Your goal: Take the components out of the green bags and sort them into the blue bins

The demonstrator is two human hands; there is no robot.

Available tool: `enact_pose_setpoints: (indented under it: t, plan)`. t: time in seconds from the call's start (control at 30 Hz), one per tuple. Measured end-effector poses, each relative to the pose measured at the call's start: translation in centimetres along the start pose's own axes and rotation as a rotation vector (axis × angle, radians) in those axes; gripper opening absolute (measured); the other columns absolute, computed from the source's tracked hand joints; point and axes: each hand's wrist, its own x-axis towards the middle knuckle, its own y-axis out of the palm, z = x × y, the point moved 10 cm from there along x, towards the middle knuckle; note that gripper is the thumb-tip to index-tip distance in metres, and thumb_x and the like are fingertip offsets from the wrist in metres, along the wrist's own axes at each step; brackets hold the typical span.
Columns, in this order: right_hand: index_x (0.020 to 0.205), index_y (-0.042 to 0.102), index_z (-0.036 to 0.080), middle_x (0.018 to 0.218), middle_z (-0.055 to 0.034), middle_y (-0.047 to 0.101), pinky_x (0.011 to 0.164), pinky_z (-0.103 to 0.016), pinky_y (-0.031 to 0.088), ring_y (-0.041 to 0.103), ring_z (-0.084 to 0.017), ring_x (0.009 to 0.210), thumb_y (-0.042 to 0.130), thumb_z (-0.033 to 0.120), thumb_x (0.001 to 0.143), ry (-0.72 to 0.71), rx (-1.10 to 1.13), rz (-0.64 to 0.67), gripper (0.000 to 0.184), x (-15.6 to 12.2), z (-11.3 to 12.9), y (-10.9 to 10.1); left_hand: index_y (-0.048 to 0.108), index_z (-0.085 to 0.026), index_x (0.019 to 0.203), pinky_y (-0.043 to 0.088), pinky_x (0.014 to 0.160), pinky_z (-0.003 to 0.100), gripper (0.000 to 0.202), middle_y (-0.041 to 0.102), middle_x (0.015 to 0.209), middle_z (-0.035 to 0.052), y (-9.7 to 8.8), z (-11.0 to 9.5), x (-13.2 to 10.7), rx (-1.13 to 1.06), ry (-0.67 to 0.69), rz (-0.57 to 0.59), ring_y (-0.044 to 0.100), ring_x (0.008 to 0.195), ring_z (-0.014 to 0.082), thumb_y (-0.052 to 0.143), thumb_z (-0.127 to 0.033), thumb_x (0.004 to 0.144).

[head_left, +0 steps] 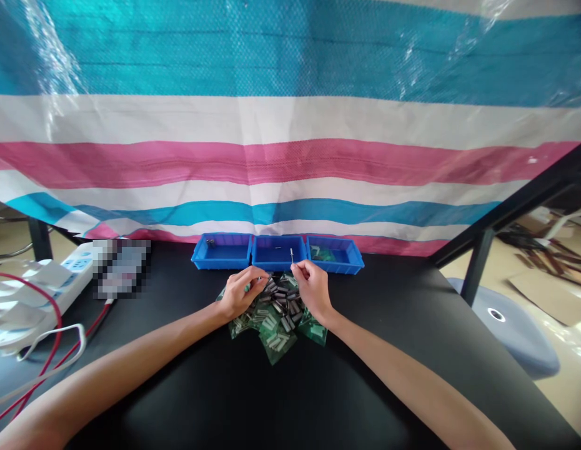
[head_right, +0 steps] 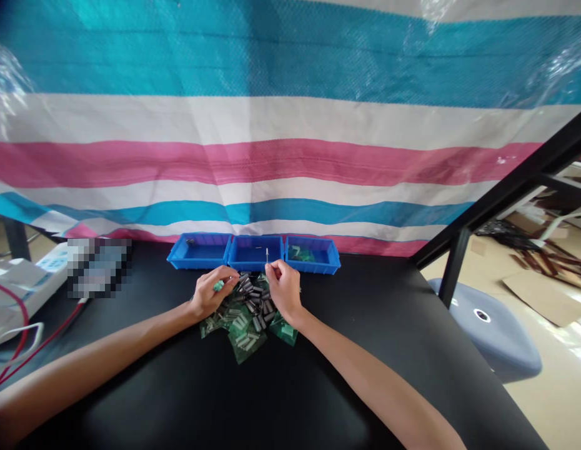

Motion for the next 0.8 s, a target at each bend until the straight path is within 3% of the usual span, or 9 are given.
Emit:
enact_pose_setpoints:
  t: [0.33,0.53,0.67,0.8]
  plan:
    - [0.062,0.055,0.018,0.052,0.0032,0.048,0.052,-0.024,0.033,0.043,-0.012,0.05,0.052,0.042,0.087,0.038,-0.003,0.012,0.035,0.2,-0.8,0.3,0.062,-0.017,0.097,0.05,0.064,0.021,0.011,0.068,0.083,0.0048,-0.1,-0.2,0.1,-0.004,0.005,-0.004,0.063,0.069,0.0118,0.053,-0.02,0.092]
    - [0.063,0.058,0.017,0.05,0.0046,0.044,0.05,-0.023,0.029,0.037,-0.01,0.048,0.049,0.041,0.09,-0.034,-0.063,0.053,0.037,0.0,-0.1,0.8,0.062,-0.017,0.099,0.05,0.065,0.02,0.011,0.067,0.085,0.0042,-0.1,-0.1,0.0,-0.016,0.001,0.0,0.062,0.069,0.0108,0.054,-0.018,0.091]
    - [0.066,0.061,0.017,0.047,0.0047,0.047,0.057,-0.023,0.032,0.041,-0.01,0.045,0.048,0.035,0.092,-0.12,-0.262,0.135,0.035,-0.1,0.9,1.5,0.061,-0.017,0.099,0.049,0.065,0.021,0.011,0.066,0.085,0.0041,0.0,0.0,-0.1,-0.013,0.002,0.004,0.061,0.069,0.0107,0.054,-0.017,0.091]
    - [0.077,0.065,0.017,0.064,-0.0017,0.067,0.072,-0.027,0.034,0.059,-0.014,0.06,0.049,0.026,0.093,-0.225,-0.63,0.308,0.024,-0.8,2.0,3.2,0.061,-0.017,0.099,0.049,0.065,0.021,0.011,0.066,0.085,0.0038,0.0,-0.1,-0.1,-0.014,0.019,-0.004,0.06,0.068,0.0105,0.055,-0.015,0.09]
